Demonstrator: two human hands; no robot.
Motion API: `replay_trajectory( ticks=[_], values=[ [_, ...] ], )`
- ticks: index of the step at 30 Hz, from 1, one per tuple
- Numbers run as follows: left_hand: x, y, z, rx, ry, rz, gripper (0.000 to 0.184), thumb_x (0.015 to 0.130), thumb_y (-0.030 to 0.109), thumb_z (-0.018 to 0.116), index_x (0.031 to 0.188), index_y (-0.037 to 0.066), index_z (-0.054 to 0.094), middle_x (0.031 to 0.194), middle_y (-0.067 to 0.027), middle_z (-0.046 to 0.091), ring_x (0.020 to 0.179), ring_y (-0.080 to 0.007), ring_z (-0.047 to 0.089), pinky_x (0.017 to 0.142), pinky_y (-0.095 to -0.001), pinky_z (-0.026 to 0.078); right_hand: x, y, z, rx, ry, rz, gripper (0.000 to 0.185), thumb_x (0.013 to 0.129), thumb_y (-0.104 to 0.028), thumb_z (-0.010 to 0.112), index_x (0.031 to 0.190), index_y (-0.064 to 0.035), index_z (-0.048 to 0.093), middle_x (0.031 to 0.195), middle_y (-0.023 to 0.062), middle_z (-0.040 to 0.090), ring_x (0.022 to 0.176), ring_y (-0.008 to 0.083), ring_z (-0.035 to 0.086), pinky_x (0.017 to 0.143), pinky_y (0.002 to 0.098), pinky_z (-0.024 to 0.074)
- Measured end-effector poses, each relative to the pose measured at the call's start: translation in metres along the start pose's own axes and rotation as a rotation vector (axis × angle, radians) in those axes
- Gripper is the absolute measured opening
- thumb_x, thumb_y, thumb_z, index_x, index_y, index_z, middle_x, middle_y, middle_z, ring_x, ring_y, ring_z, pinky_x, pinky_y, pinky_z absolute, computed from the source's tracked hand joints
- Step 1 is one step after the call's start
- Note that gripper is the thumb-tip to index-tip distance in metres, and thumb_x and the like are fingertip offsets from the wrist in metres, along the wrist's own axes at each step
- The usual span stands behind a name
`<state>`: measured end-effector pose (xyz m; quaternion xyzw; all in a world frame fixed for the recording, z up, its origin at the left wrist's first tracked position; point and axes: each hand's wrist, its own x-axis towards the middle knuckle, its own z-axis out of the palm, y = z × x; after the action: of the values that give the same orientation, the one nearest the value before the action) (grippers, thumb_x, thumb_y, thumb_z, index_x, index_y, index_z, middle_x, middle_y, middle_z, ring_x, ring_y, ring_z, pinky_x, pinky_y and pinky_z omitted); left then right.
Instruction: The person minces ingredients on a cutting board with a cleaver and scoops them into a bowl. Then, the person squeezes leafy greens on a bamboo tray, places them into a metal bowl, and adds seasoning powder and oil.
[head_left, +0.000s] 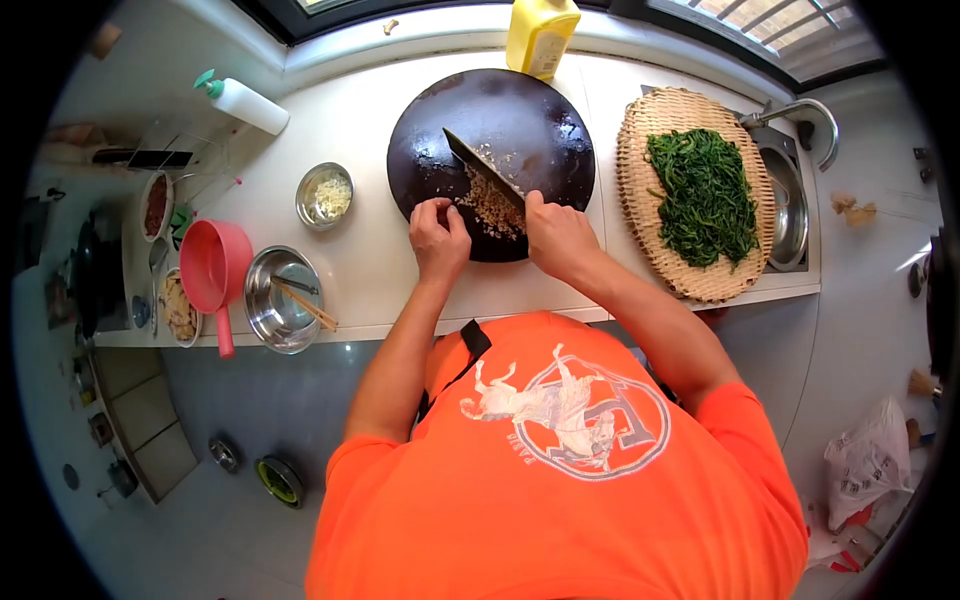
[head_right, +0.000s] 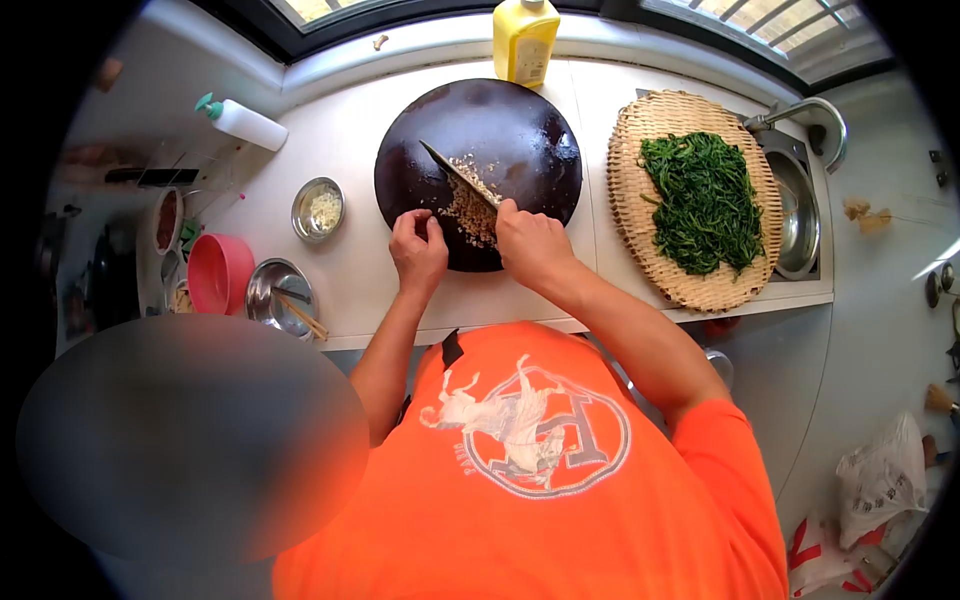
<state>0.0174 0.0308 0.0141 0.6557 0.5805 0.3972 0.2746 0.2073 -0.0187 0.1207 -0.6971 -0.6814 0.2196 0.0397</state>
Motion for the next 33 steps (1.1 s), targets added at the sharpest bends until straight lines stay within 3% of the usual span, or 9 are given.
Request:
replay_trajectory(
  ticks=[6,9,21,24,27,30,31,32,33],
  values=[
    [-0.008,0.001,-0.001,0.000,0.020,0.012,0.008,0.090,0.007,0.064,0.094,-0.001,0.064,0.087,-0.0152,0.065,0.077,-0.0312,0.065,0.071,-0.0427,0.052,-0.004,-0.004,0.006,0.004,-0.022,-0.003,0.013,0.084,0.002,0.055,0.095,0.0043,0.050,0.078,0.0281,0.070,0.077,0.0449,0.072,0.068,0.0525,0.0571],
    [-0.014,0.004,-0.005,-0.075,0.002,-0.066,0.009,0.091,0.007,0.064,0.094,-0.002,0.064,0.088,-0.0155,0.065,0.076,-0.0307,0.065,0.070,-0.0419,0.053,-0.008,-0.010,0.006,0.015,-0.047,-0.004,0.011,0.085,0.002,0.054,0.095,0.0044,0.050,0.078,0.0281,0.070,0.077,0.0448,0.072,0.068,0.0523,0.0572],
    [-0.028,-0.002,-0.006,-0.071,0.025,-0.056,0.012,0.091,0.005,0.062,0.100,-0.003,0.063,0.089,-0.0166,0.065,0.076,-0.0307,0.066,0.071,-0.0408,0.054,-0.010,-0.014,0.008,-0.012,-0.046,-0.056,0.010,0.084,0.002,0.054,0.094,0.0040,0.051,0.079,0.0275,0.070,0.078,0.0442,0.072,0.070,0.0518,0.0573],
    [-0.032,-0.002,-0.008,-0.074,0.039,-0.078,0.013,0.093,0.007,0.064,0.101,-0.003,0.064,0.086,-0.0134,0.068,0.072,-0.0228,0.067,0.068,-0.0359,0.054,-0.013,-0.016,0.016,0.000,-0.031,-0.064,0.010,0.084,0.002,0.054,0.094,0.0039,0.051,0.079,0.0272,0.070,0.078,0.0441,0.072,0.070,0.0519,0.0571],
    [-0.033,-0.002,-0.008,-0.026,0.054,-0.031,0.013,0.093,0.008,0.064,0.102,-0.002,0.065,0.085,-0.0132,0.068,0.072,-0.0225,0.067,0.068,-0.0356,0.054,-0.013,-0.015,0.015,-0.009,-0.027,-0.065,0.010,0.084,0.002,0.054,0.094,0.0039,0.051,0.079,0.0273,0.070,0.078,0.0444,0.072,0.070,0.0524,0.0569],
    [-0.035,0.003,-0.010,-0.121,0.032,-0.141,0.012,0.091,0.004,0.062,0.100,-0.003,0.063,0.089,-0.0168,0.065,0.072,-0.0298,0.065,0.068,-0.0413,0.053,-0.016,-0.015,0.016,-0.004,-0.013,-0.049,0.012,0.084,0.002,0.054,0.096,0.0040,0.050,0.080,0.0282,0.069,0.078,0.0456,0.071,0.070,0.0534,0.0566],
    [-0.040,-0.011,0.002,-0.011,0.121,-0.002,0.011,0.091,0.004,0.061,0.100,-0.002,0.063,0.089,-0.0172,0.064,0.074,-0.0311,0.064,0.069,-0.0416,0.053,-0.016,-0.017,0.017,0.006,-0.004,-0.061,0.013,0.084,0.002,0.054,0.096,0.0041,0.050,0.080,0.0286,0.069,0.078,0.0461,0.071,0.070,0.0538,0.0565],
    [-0.044,-0.042,0.017,-0.183,0.081,-0.108,0.011,0.090,0.003,0.060,0.100,-0.001,0.063,0.090,-0.0180,0.063,0.078,-0.0335,0.064,0.072,-0.0429,0.052,-0.019,-0.018,0.018,0.024,0.019,-0.074,0.014,0.084,0.001,0.054,0.097,0.0038,0.049,0.079,0.0292,0.069,0.077,0.0471,0.070,0.069,0.0546,0.0560],
    [-0.038,-0.011,-0.002,-0.161,0.109,-0.056,0.011,0.090,0.003,0.059,0.100,-0.001,0.063,0.091,-0.0188,0.063,0.083,-0.0351,0.063,0.076,-0.0445,0.052,-0.018,-0.020,0.022,0.051,0.039,-0.115,0.015,0.084,0.001,0.054,0.097,0.0035,0.048,0.078,0.0297,0.068,0.077,0.0480,0.070,0.069,0.0554,0.0554]
  ],
)
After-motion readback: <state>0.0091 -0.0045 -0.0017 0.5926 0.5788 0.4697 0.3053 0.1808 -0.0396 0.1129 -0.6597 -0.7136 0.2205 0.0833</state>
